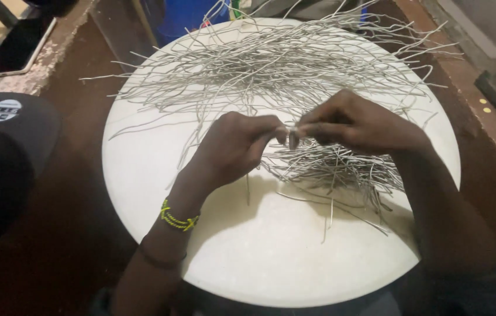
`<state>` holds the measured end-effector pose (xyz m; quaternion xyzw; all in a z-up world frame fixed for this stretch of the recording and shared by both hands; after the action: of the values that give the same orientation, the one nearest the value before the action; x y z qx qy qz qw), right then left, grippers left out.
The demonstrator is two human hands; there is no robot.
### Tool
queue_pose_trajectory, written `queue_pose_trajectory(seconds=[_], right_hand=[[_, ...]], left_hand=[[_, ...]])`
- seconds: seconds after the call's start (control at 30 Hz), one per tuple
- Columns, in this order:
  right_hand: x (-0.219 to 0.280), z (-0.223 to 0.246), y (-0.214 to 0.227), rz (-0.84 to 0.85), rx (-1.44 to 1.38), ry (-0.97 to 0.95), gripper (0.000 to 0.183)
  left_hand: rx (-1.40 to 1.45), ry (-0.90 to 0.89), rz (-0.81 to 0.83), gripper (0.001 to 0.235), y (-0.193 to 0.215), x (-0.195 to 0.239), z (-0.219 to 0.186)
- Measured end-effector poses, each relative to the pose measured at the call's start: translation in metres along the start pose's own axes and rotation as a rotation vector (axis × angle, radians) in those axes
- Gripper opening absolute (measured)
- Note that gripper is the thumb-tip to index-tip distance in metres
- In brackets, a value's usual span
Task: Bending individual white-coated metal wires into specific shapes by hand on a table.
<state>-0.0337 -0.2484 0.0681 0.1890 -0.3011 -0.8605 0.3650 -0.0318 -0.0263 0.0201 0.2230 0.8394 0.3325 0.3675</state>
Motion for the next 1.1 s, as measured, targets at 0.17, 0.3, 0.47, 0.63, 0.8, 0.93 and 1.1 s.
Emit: queue_pose_trajectory(seconds=[0.17,0.3,0.47,0.63,0.8,0.93,1.1], right_hand=[[-0.011,-0.010,-0.018,-0.063,0.478,-0.200,0.017],[-0.008,-0.030,-0.015,0.051,0.643,-0.096,0.017],[-0.008,-0.028,-0.001,0.081,0.383,0.120,0.017],[-0.008,-0.034,-0.008,-0.044,0.084,0.364,0.014],[-0.013,-0.003,-0.035,-0.367,-0.087,0.408,0.031],[-0.011,-0.011,-0.027,-0.332,-0.089,0.371,0.034],[-0.004,-0.026,-0.012,-0.118,0.102,0.198,0.015]], left_hand=[[-0.719,0.130,0.188,0.008,-0.031,-0.006,0.018],[-0.824,0.029,0.279,0.018,-0.019,-0.006,0.006],[-0.523,-0.095,0.095,0.027,-0.003,0.004,0.002],[0.021,-0.217,-0.140,0.015,-0.004,0.004,-0.004],[0.490,-0.182,-0.337,0.028,-0.009,-0.001,-0.012],[0.490,-0.167,-0.334,0.028,-0.006,-0.002,-0.008],[0.198,-0.153,-0.078,0.013,0.008,0.005,-0.008]])
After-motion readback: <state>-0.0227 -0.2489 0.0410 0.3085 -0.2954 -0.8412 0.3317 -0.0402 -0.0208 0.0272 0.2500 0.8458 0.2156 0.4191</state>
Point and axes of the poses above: each hand's wrist, its own x-axis away from the middle knuckle, its own y-axis out of the back of the hand, z = x × y, the point moved 1 cm from there along -x, towards the middle knuckle, and after that the axes turned 5 degrees about z, right-handed, at the moved point
